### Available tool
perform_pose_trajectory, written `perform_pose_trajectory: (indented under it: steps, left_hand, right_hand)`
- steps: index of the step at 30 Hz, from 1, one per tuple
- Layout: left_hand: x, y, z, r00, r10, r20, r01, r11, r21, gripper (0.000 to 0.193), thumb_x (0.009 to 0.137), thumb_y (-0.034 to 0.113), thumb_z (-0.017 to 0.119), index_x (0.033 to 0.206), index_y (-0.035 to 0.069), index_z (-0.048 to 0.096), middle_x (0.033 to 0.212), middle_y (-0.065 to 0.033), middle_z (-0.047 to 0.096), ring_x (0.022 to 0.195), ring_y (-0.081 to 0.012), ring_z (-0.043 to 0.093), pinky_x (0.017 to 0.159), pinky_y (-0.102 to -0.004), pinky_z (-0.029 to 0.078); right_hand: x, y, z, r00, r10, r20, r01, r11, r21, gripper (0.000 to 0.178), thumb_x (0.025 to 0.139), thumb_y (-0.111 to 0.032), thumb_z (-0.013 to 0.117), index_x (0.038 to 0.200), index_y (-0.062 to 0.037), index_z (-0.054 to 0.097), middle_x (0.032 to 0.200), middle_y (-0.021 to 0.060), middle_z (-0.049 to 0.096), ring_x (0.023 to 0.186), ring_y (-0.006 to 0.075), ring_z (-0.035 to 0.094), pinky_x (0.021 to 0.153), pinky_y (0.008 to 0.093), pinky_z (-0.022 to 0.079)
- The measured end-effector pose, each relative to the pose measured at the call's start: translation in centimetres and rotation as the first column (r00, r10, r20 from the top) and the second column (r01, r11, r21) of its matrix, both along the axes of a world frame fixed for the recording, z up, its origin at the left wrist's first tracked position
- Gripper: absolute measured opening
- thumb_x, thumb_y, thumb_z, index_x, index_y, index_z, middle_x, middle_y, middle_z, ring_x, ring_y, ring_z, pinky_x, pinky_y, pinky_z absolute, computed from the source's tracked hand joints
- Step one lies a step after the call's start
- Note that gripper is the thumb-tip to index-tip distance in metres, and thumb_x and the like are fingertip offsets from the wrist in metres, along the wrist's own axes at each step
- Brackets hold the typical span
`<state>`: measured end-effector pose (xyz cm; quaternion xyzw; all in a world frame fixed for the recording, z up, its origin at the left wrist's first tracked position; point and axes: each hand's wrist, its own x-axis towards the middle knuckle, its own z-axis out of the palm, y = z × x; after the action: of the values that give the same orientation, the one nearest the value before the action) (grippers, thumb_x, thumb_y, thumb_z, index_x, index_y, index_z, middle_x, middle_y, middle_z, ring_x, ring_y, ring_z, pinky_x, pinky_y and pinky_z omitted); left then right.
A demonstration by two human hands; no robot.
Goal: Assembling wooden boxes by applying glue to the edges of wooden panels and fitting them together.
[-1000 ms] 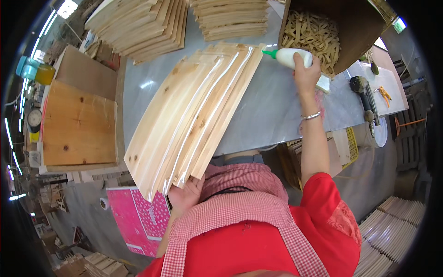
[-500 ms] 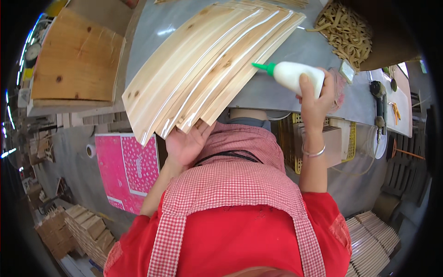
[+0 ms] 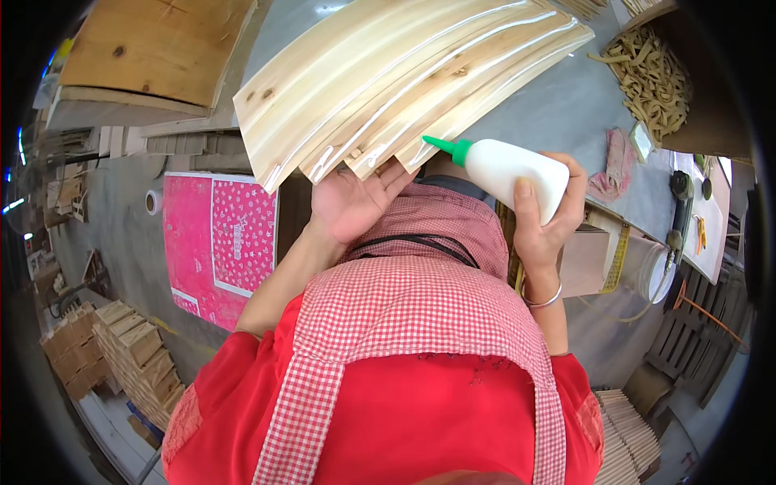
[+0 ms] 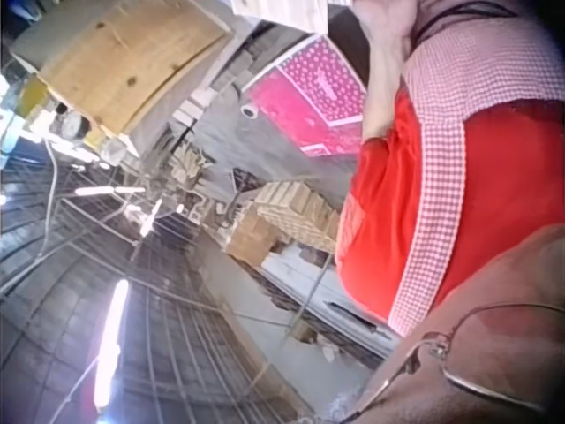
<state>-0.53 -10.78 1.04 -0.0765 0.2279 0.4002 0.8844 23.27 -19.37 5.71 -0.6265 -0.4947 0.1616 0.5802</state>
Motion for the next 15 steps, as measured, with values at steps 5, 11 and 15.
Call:
perform_pose_trajectory:
  steps: [5, 11, 15]
  left_hand:
    - [-0.2, -0.3, -1.2, 0.997, 0.007, 0.074, -0.011, 0.999, 0.044, 0.067, 0.100, 0.049, 0.038, 0.149, 0.004, 0.034, 0.150, -0.0238, 0.038, 0.141, -0.0419, 0.034, 0.119, -0.0553, 0.026]
    - [0.3, -0.4, -1.2, 0.996, 0.015, 0.090, -0.012, 1.000, -0.029, 0.068, 0.101, 0.052, 0.036, 0.151, 0.006, 0.032, 0.156, -0.0198, 0.031, 0.146, -0.0379, 0.025, 0.122, -0.0550, 0.016]
    - [-0.1, -1.0, -1.8, 1.000, -0.002, -0.022, 0.002, 1.000, -0.029, 0.068, 0.099, 0.049, 0.045, 0.149, 0.004, 0.035, 0.151, -0.0207, 0.038, 0.144, -0.0395, 0.029, 0.121, -0.0529, 0.023]
  right_hand:
    - [-1.1, -1.2, -0.5, 0.985, 0.169, -0.043, -0.172, 0.983, -0.062, 0.044, 0.081, -0.015, 0.073, 0.116, 0.0024, 0.052, 0.102, 0.0096, 0.056, 0.090, 0.0156, 0.055, 0.078, 0.0284, 0.048]
    - [1.7, -1.0, -2.0, 0.888, -0.116, -0.446, 0.163, 0.984, 0.067, 0.047, 0.090, -0.031, 0.063, 0.121, 0.0007, 0.049, 0.104, 0.0096, 0.055, 0.088, 0.0166, 0.057, 0.071, 0.0280, 0.051]
    - [7.6, 2.0, -2.8, 0.858, -0.253, -0.447, 0.369, 0.909, 0.194, 0.042, 0.096, -0.028, 0.061, 0.119, 0.0026, 0.046, 0.097, 0.0132, 0.059, 0.072, 0.0184, 0.062, 0.052, 0.0290, 0.051]
